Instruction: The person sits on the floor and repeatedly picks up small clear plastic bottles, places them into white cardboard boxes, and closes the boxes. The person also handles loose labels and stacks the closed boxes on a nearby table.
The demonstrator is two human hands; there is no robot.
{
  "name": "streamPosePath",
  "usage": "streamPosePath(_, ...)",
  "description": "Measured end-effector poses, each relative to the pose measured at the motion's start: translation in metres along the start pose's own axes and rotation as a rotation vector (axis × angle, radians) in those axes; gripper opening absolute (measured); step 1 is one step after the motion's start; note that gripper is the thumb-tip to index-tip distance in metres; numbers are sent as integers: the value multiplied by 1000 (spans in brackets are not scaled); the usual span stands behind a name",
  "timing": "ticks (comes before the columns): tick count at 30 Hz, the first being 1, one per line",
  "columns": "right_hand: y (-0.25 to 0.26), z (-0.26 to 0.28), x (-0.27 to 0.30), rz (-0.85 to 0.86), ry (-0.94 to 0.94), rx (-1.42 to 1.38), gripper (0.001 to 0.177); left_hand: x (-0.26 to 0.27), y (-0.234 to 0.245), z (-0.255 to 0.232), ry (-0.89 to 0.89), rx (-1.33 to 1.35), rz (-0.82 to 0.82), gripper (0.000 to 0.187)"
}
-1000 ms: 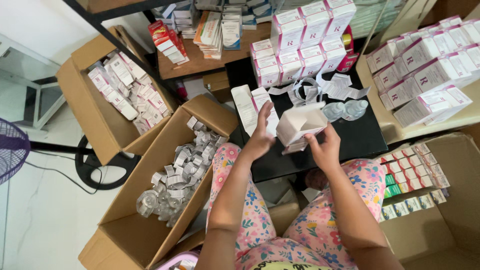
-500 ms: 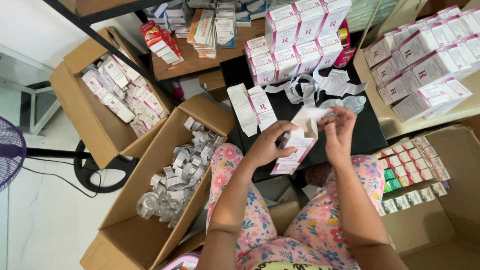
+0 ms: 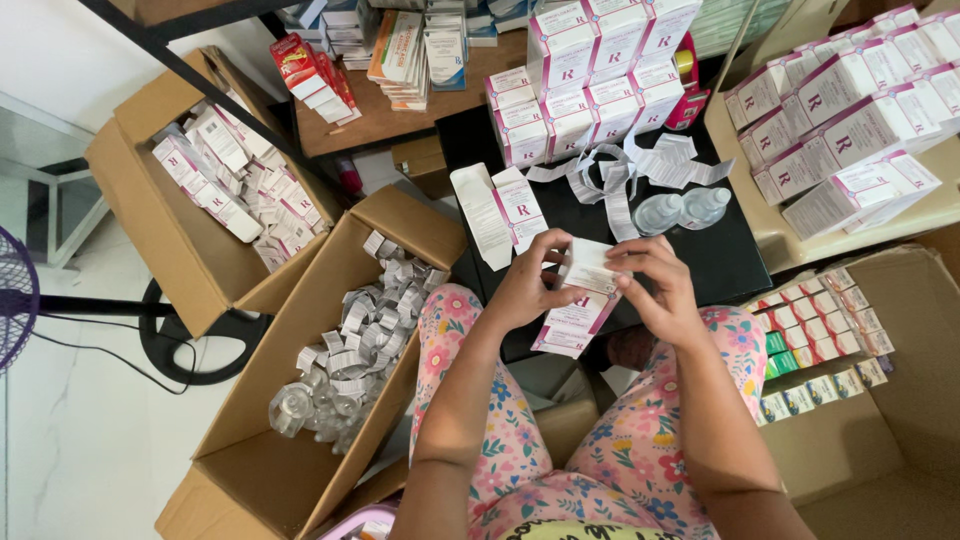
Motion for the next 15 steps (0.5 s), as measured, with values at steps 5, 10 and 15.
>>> streamPosePath(5, -7, -4, 3, 114, 62, 73, 33, 2, 1, 7, -54, 21, -15, 55)
streamPosePath(10, -8, -32, 13, -88, -242, -451, 55, -21, -3, 63, 266, 423, -4, 45)
streamPosePath(15, -15, -19, 10, 277, 103, 166, 92, -35, -8, 127, 508, 915, -13, 61)
Point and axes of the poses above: each hand's wrist, its own x-axis away from the middle knuckle, its own y-axis out of the back of the hand, z = x × y, the point moved 5 cm from there along -x, towards the middle knuckle, and after that the axes turned 14 degrees about y, right-handed, at the moved point
